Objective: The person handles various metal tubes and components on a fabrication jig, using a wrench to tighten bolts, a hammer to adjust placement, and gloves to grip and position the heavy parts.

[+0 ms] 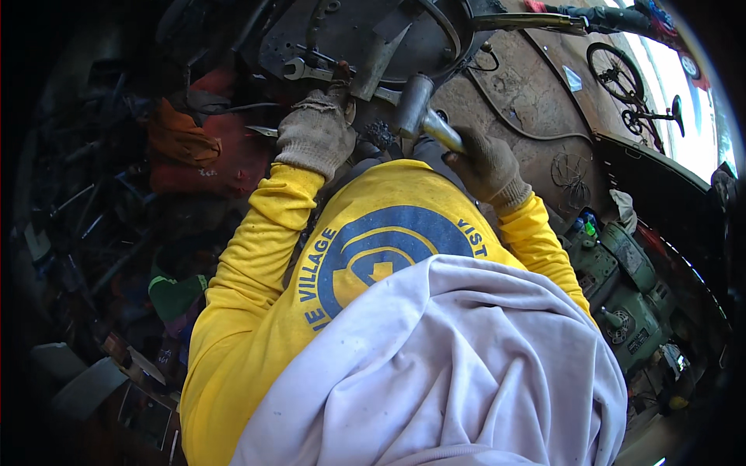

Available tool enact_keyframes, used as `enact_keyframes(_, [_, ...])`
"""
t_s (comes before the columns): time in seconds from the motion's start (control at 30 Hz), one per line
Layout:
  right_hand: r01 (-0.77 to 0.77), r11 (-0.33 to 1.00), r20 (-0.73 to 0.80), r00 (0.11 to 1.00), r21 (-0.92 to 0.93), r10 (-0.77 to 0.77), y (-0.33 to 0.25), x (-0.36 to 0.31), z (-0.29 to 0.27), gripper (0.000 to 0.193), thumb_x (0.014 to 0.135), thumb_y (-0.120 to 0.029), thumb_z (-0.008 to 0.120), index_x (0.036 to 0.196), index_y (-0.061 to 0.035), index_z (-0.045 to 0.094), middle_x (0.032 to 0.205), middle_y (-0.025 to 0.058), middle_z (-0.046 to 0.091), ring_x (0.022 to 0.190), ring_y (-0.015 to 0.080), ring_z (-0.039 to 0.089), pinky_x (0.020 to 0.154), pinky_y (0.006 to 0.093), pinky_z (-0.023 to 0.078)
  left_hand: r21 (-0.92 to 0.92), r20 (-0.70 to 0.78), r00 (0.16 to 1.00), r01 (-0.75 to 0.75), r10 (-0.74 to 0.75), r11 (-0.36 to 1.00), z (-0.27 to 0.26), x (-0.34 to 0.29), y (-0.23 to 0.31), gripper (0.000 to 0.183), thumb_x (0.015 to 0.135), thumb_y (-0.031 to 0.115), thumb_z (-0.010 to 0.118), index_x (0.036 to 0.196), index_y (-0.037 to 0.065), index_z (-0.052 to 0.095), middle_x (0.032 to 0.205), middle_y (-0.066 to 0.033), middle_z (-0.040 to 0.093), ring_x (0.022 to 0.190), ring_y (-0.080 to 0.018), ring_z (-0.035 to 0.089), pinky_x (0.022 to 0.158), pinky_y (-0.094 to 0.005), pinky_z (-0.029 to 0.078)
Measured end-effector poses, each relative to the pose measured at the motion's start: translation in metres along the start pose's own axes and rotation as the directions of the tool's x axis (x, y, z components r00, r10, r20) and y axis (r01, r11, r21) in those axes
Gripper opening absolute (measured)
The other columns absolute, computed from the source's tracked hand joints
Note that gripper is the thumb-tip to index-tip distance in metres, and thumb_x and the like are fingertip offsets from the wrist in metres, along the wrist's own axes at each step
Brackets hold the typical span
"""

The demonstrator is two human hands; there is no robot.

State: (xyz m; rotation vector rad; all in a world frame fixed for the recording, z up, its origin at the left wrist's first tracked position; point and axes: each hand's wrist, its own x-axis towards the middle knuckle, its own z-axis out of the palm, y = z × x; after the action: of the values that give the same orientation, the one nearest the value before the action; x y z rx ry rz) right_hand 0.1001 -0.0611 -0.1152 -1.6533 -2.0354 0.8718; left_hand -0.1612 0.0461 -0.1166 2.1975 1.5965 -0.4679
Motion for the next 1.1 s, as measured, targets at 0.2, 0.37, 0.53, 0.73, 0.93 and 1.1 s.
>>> enact_keyframes(0.2, [-0.041, 0.999, -0.026, 0.999, 0.022, 0.042, 0.002, 0.01, -0.002, 0.031, 0.089, -0.029, 0.066, 0.111, -0.007, 0.063, 0.084, 0.0161, 0.068, 0.075, 0.035, 0.067, 0.067, 0.0423, 0.053, -0.007, -0.004, 1.0, 0.004, -0.004, 1.0, -0.001, 0.0, 0.001, 0.068, 0.079, 0.027, 0.064, 0.141, 0.011, 0.043, 0.111, -0.0208, 0.06, 0.103, -0.0378, 0.064, 0.084, -0.0494, 0.053])
enact_keyframes(0.37, [-0.045, 0.992, 0.125, 0.99, -0.118, 0.06, 0.0, 0.016, 0.003, 0.03, 0.089, -0.034, 0.067, 0.105, -0.0088, 0.066, 0.079, 0.0153, 0.067, 0.073, 0.0326, 0.067, 0.064, 0.0403, 0.053, -0.001, -0.039, 0.999, 0.0, 0.0, 1.0, 0.005, -0.002, 0.0, 0.073, 0.08, 0.027, 0.065, 0.146, 0.013, 0.038, 0.11, -0.0209, 0.06, 0.1, -0.0376, 0.064, 0.081, -0.0496, 0.053])
enact_keyframes(0.53, [-0.139, 0.977, 0.096, 0.983, -0.162, 0.156, 0.001, 0.025, 0.005, 0.032, 0.089, -0.038, 0.067, 0.102, -0.0092, 0.067, 0.076, 0.0141, 0.067, 0.07, 0.0304, 0.068, 0.063, 0.0407, 0.053, 0.025, -0.04, 0.999, -0.031, 0.032, 0.999, 0.009, 0.001, -0.002, 0.079, 0.081, 0.031, 0.066, 0.15, 0.013, 0.033, 0.108, -0.0207, 0.06, 0.096, -0.0371, 0.065, 0.078, -0.0489, 0.054])
enact_keyframes(0.73, [-0.014, 0.986, 0.12, 0.992, -0.165, 0.034, 0.006, 0.024, 0.001, 0.032, 0.088, -0.039, 0.068, 0.102, -0.0097, 0.067, 0.074, 0.0131, 0.067, 0.065, 0.0309, 0.067, 0.061, 0.0406, 0.053, 0.042, -0.061, 0.998, -0.032, 0.034, 0.999, 0.012, 0.001, -0.002, 0.057, 0.079, 0.031, 0.067, 0.129, 0.007, 0.051, 0.105, -0.0205, 0.061, 0.094, -0.0365, 0.066, 0.077, -0.0483, 0.054])
enact_keyframes(0.93, [-0.057, 0.988, 0.112, 0.991, -0.142, 0.074, 0.003, 0.021, 0.004, 0.032, 0.089, -0.04, 0.066, 0.098, -0.0088, 0.066, 0.075, 0.0147, 0.067, 0.066, 0.0319, 0.067, 0.061, 0.041, 0.053, 0.029, -0.102, 0.994, -0.031, 0.033, 0.999, 0.011, 0.001, -0.001, 0.055, 0.081, 0.033, 0.066, 0.128, 0.007, 0.054, 0.103, -0.0212, 0.061, 0.092, -0.0372, 0.066, 0.075, -0.0489, 0.054])
enact_keyframes(1.1, [-0.035, 0.993, 0.068, 0.997, -0.113, 0.043, -0.001, 0.025, 0.003, 0.031, 0.09, -0.038, 0.065, 0.096, -0.0079, 0.067, 0.076, 0.0159, 0.066, 0.069, 0.0325, 0.067, 0.06, 0.0415, 0.052, 0.037, -0.096, 0.995, -0.032, 0.035, 0.999, 0.018, 0.003, -0.004, 0.067, 0.084, 0.034, 0.063, 0.143, 0.011, 0.042, 0.102, -0.021, 0.061, 0.092, -0.0375, 0.066, 0.075, -0.048, 0.054])
